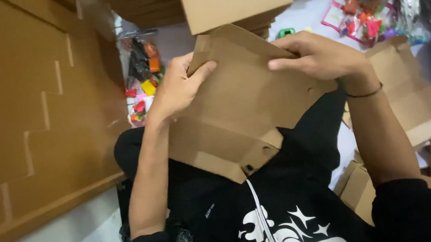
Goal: The person sits on the floor and assembles small cardboard boxes. They apply a sticker to a box, then fold and interlock the flaps of flat cardboard pieces to form a box structure.
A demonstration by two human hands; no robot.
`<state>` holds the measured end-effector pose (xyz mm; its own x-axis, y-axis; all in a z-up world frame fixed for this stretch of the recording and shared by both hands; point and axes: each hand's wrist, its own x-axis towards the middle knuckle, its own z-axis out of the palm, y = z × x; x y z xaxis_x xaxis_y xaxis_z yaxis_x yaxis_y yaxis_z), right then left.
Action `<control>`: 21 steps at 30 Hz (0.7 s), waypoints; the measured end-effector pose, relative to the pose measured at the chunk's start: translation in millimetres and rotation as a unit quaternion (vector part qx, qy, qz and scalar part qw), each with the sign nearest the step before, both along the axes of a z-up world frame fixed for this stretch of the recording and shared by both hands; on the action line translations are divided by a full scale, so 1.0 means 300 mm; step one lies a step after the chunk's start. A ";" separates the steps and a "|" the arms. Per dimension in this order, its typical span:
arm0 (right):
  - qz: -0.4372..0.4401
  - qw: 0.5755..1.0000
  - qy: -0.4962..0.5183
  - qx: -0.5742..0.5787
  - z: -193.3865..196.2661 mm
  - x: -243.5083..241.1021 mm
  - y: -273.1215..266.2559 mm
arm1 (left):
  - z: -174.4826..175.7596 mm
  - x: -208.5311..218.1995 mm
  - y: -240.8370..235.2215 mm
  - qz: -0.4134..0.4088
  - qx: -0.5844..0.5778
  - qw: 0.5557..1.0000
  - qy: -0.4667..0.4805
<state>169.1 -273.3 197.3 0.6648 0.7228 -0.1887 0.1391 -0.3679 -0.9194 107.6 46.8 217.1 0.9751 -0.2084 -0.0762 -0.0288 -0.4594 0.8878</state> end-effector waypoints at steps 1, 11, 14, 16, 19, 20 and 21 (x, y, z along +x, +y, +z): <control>-0.020 1.000 -0.005 0.009 0.052 -0.011 0.020 | -0.042 0.008 0.023 0.028 -0.020 0.999 0.013; -0.335 0.914 0.161 0.165 -0.229 -0.202 0.090 | -0.256 -0.211 0.108 0.272 -0.359 0.852 0.265; -0.378 0.900 0.167 0.139 -0.288 -0.213 0.094 | -0.294 -0.250 0.107 0.261 -0.406 0.829 0.281; -0.383 0.904 0.161 0.107 -0.320 -0.198 0.104 | -0.384 -0.245 0.122 0.268 -0.417 0.823 0.279; -0.366 0.914 0.158 0.075 -0.306 -0.197 0.104 | -0.405 -0.260 0.122 0.294 -0.421 0.813 0.274; -0.347 0.921 0.156 0.079 -0.290 -0.187 0.101 | -0.393 -0.253 0.118 0.308 -0.415 0.813 0.269; -0.347 0.921 0.158 0.077 -0.306 -0.190 0.092 | -0.413 -0.262 0.125 0.309 -0.415 0.812 0.271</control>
